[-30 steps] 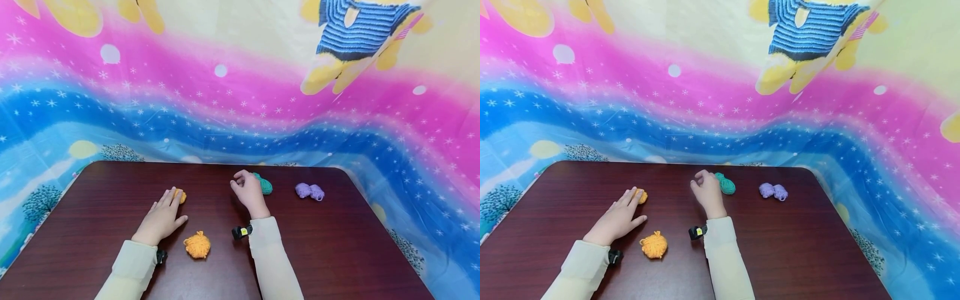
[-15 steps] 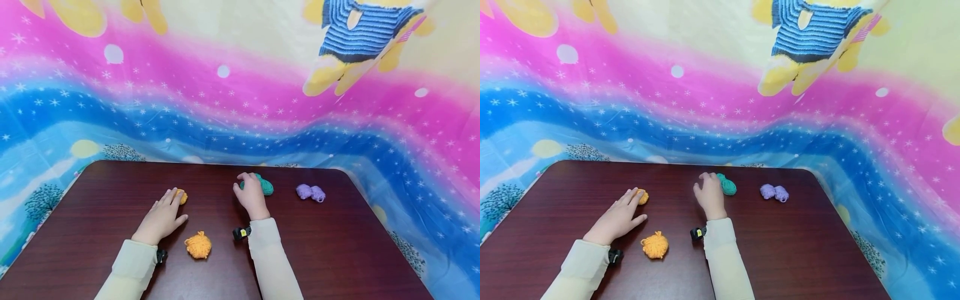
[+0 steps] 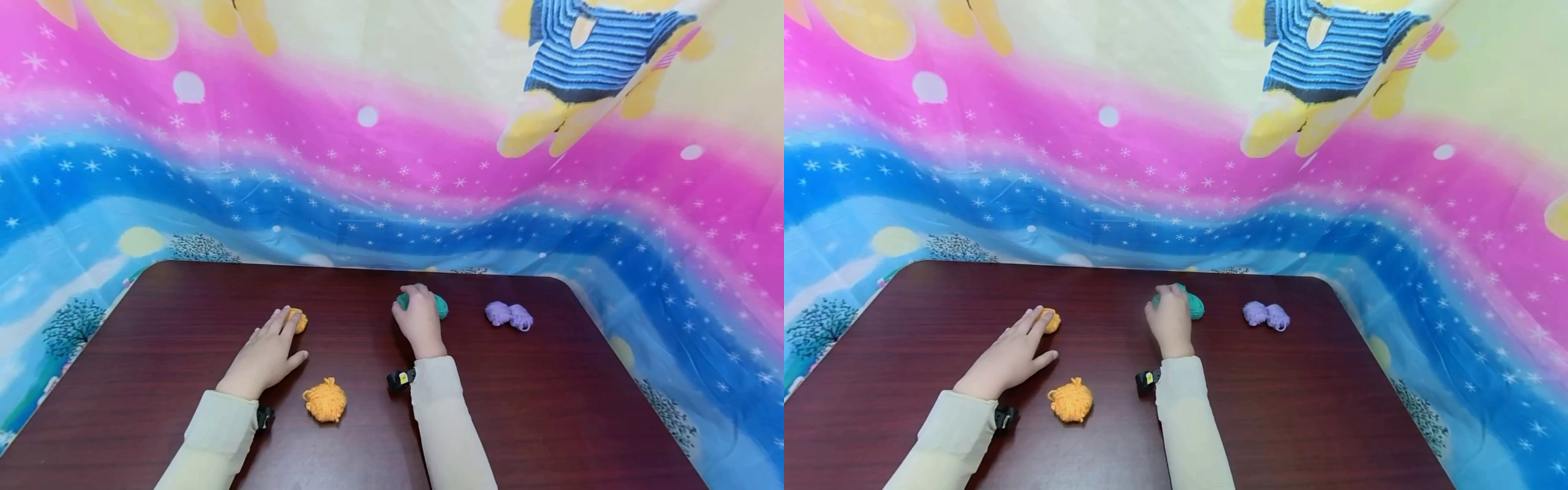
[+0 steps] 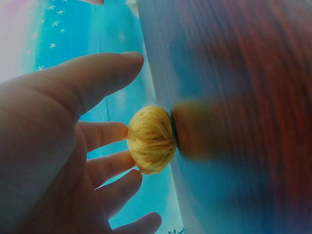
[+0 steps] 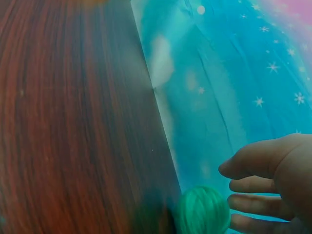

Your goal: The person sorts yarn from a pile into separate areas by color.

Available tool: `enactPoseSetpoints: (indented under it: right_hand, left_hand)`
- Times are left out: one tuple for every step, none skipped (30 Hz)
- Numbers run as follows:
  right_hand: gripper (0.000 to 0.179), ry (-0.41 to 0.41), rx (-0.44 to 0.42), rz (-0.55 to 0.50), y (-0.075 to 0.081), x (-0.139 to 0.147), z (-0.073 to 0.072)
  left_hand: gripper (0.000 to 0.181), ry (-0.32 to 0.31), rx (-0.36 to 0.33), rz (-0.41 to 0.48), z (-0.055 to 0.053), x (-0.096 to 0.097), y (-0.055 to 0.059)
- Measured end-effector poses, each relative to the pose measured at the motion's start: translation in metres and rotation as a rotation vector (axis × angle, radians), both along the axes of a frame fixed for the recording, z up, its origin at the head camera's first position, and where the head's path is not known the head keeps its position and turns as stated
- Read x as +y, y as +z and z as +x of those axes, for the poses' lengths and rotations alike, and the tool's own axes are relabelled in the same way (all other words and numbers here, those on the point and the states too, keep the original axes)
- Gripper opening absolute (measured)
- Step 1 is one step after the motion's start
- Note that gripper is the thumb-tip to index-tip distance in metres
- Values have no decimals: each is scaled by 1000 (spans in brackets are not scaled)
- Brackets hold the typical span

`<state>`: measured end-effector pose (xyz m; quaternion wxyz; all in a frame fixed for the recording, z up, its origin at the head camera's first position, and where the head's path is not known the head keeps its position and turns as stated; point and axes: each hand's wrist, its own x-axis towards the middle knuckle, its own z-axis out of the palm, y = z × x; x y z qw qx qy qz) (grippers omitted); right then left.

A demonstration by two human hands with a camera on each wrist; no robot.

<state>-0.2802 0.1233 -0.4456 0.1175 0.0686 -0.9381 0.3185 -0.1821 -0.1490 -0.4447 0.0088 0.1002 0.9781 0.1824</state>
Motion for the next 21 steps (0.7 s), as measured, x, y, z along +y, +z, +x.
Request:
enactPoseSetpoints:
  right_hand:
    - [39, 6, -4, 19, 1, 0, 0]
    - [41, 17, -11, 37, 2, 1, 1]
    - [44, 32, -25, 61, 3, 1, 2]
    - [49, 48, -52, 94, 4, 1, 3]
    - [55, 71, -84, 137, 6, 1, 4]
    - [62, 94, -120, 180, 7, 1, 6]
    - [69, 118, -154, 225, 8, 0, 6]
    - [75, 139, -187, 268, 8, -1, 7]
    - [80, 155, -218, 306, 9, -2, 8]
    - [83, 166, -246, 340, 9, -3, 9]
    - [86, 170, -265, 359, 9, -4, 10]
    - [87, 167, -281, 369, 8, -5, 11]
    - [88, 161, -291, 377, 7, -6, 12]
    - [88, 153, -303, 381, 6, -7, 13]
    - [89, 144, -311, 382, 6, -8, 14]
    - [89, 134, -316, 387, 4, -8, 15]
    - [89, 125, -317, 389, 4, -8, 15]
    - [89, 117, -320, 392, 3, -9, 15]
    - [89, 110, -321, 393, 2, -9, 16]
    - [89, 102, -323, 394, 2, -9, 16]
    - [89, 95, -322, 394, 2, -10, 16]
  left_hand:
    - [75, -1, -4, 3, 0, 0, 0]
    - [76, -1, -8, 6, 0, 0, 0]
    - [76, -1, -14, 9, 0, 0, 0]
    - [76, -2, -20, 11, 0, 0, 0]
    - [77, -3, -26, 13, 0, 1, 0]
    - [77, -4, -32, 14, 0, 1, 0]
    - [77, -4, -36, 16, 0, 0, 0]
    - [78, -3, -39, 18, 1, 0, 0]
    - [78, -2, -42, 19, 1, 0, 0]
    - [78, -1, -45, 22, 1, 0, 0]
    - [78, -1, -46, 23, 1, -1, 0]
    - [79, 0, -48, 24, 1, -1, 0]
    - [79, 0, -50, 25, 1, -1, -1]
    - [79, 0, -51, 25, 1, -1, -1]
    - [79, -1, -52, 25, 1, -2, -1]
    - [79, -2, -52, 26, 1, -2, 0]
    - [79, -4, -50, 26, 1, -2, 0]
    - [78, -5, -48, 27, 1, -2, 0]
    - [78, -7, -45, 29, 1, -2, 0]
    - [78, -8, -40, 32, 1, -2, 0]
    - [78, -10, -37, 35, 1, -3, 1]
